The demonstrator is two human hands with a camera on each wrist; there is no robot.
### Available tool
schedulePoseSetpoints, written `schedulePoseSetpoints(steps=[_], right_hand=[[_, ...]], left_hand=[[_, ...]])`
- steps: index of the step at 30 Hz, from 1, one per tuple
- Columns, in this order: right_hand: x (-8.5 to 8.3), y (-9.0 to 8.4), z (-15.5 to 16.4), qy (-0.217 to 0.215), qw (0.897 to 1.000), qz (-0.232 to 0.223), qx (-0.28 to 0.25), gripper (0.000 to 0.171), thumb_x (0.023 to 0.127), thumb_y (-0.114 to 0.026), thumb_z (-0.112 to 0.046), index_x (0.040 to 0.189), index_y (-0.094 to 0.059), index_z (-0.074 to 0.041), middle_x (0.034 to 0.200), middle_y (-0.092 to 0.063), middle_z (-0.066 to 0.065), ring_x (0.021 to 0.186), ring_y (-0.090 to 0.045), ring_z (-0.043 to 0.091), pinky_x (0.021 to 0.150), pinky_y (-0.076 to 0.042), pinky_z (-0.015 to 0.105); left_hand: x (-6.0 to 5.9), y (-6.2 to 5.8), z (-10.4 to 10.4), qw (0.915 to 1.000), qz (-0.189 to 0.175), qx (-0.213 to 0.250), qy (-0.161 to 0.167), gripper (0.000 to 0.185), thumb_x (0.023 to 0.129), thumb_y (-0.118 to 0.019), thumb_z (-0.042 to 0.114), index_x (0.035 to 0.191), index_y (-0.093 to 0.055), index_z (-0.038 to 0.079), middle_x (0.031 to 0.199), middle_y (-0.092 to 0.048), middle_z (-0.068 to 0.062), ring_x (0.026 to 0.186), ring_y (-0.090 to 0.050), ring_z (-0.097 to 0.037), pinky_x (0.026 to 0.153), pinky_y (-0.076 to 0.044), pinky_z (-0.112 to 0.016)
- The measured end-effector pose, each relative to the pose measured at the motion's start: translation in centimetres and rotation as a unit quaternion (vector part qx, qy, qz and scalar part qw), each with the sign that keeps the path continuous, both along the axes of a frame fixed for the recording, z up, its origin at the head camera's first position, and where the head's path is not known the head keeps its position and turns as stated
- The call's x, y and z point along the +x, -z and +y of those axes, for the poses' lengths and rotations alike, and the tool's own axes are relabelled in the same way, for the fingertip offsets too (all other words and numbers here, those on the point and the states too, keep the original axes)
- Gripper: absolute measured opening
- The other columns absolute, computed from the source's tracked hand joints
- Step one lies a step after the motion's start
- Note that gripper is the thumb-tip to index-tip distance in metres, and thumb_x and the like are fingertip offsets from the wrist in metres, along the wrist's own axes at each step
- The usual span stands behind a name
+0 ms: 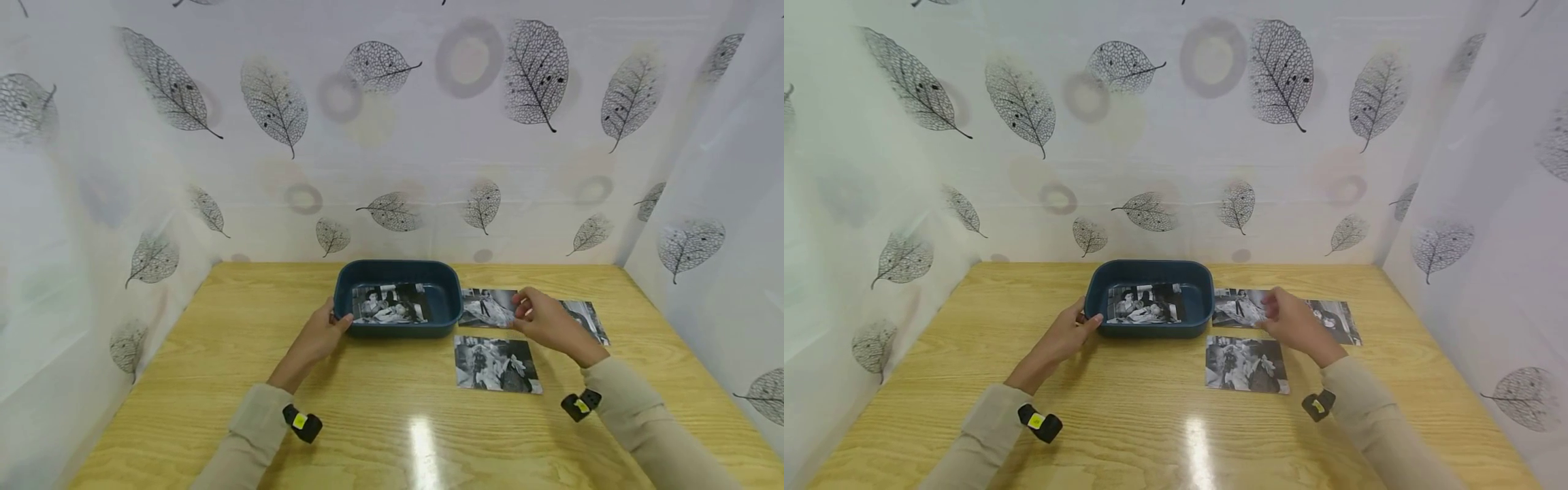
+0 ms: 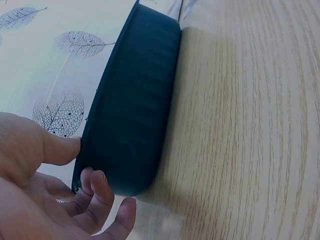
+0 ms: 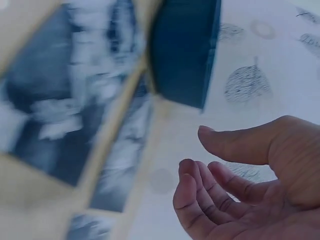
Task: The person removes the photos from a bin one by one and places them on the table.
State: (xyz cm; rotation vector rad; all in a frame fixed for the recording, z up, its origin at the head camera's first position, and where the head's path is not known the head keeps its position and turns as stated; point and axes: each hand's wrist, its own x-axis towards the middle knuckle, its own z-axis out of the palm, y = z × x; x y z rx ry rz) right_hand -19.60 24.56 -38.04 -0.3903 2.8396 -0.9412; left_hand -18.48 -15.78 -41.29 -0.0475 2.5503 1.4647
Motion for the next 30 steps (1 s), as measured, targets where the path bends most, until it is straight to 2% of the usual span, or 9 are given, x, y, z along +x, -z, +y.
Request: schedulePoseSetpoints(steps=[3, 6, 11, 18, 24, 30], right_hand=[[-1.1, -1.5, -1.4, -0.013, 1.0, 0.008, -0.01, 0.036, 0.096, -0.069, -0.007, 0.125, -0.054, 0.008, 0.103, -0.061, 0.018, 0.092, -0.064, 0.031, 0.071, -0.054, 0.042], [-2.3, -2.6, -3.0, -0.024, 1.0, 0.008, -0.011, 0.04, 0.097, -0.068, -0.009, 0.13, -0.053, 0.007, 0.111, -0.061, 0.021, 0.098, -0.064, 0.034, 0.076, -0.055, 0.044], [-4.0, -3.4, -6.2, -0.058, 0.998, 0.016, -0.003, 0.044, 0.096, -0.07, -0.011, 0.133, -0.054, 0.007, 0.119, -0.06, 0.025, 0.101, -0.064, 0.036, 0.083, -0.054, 0.047], [-6.0, -2.6, -10.4, -0.093, 0.996, -0.007, 0.006, 0.048, 0.093, -0.075, -0.014, 0.132, -0.055, 0.007, 0.124, -0.059, 0.026, 0.101, -0.064, 0.033, 0.087, -0.053, 0.046], [-7.4, -1.2, -12.8, -0.113, 0.993, -0.011, 0.035, 0.056, 0.09, -0.08, -0.017, 0.132, -0.055, 0.01, 0.129, -0.058, 0.026, 0.118, -0.057, 0.04, 0.098, -0.048, 0.048], [-8.4, 0.3, -14.3, -0.124, 0.99, -0.01, 0.064, 0.063, 0.086, -0.084, -0.023, 0.131, -0.055, 0.011, 0.13, -0.058, 0.025, 0.121, -0.056, 0.039, 0.1, -0.047, 0.048]], left_hand=[[0.0, 0.0, 0.0, 1.0, -0.001, 0.0, -0.002, 0.069, 0.109, -0.049, 0.022, 0.161, -0.01, 0.0, 0.134, -0.049, -0.023, 0.118, -0.047, -0.032, 0.098, -0.04, -0.05], [-0.1, 0.0, 0.0, 1.0, 0.003, -0.004, -0.003, 0.068, 0.108, -0.05, 0.021, 0.161, -0.012, 0.0, 0.129, -0.05, -0.023, 0.114, -0.048, -0.032, 0.095, -0.041, -0.049], [-0.2, 0.2, 0.0, 0.9999, 0.007, -0.009, -0.002, 0.068, 0.108, -0.05, 0.021, 0.161, -0.013, -0.001, 0.122, -0.053, -0.021, 0.106, -0.051, -0.03, 0.086, -0.043, -0.043], [-0.4, 0.4, 0.0, 0.9999, 0.016, 0.0, -0.005, 0.061, 0.108, -0.052, 0.019, 0.159, -0.024, 0.003, 0.109, -0.053, -0.016, 0.098, -0.05, -0.028, 0.079, -0.042, -0.039], [-0.4, 0.4, 0.1, 0.9995, 0.029, -0.007, -0.007, 0.049, 0.107, -0.054, 0.018, 0.151, -0.039, 0.004, 0.106, -0.055, -0.014, 0.095, -0.051, -0.027, 0.079, -0.042, -0.039], [-0.3, 0.3, 0.1, 0.9997, 0.018, -0.014, -0.011, 0.06, 0.107, -0.053, 0.021, 0.158, -0.028, 0.002, 0.119, -0.056, -0.019, 0.106, -0.052, -0.03, 0.088, -0.044, -0.045]])
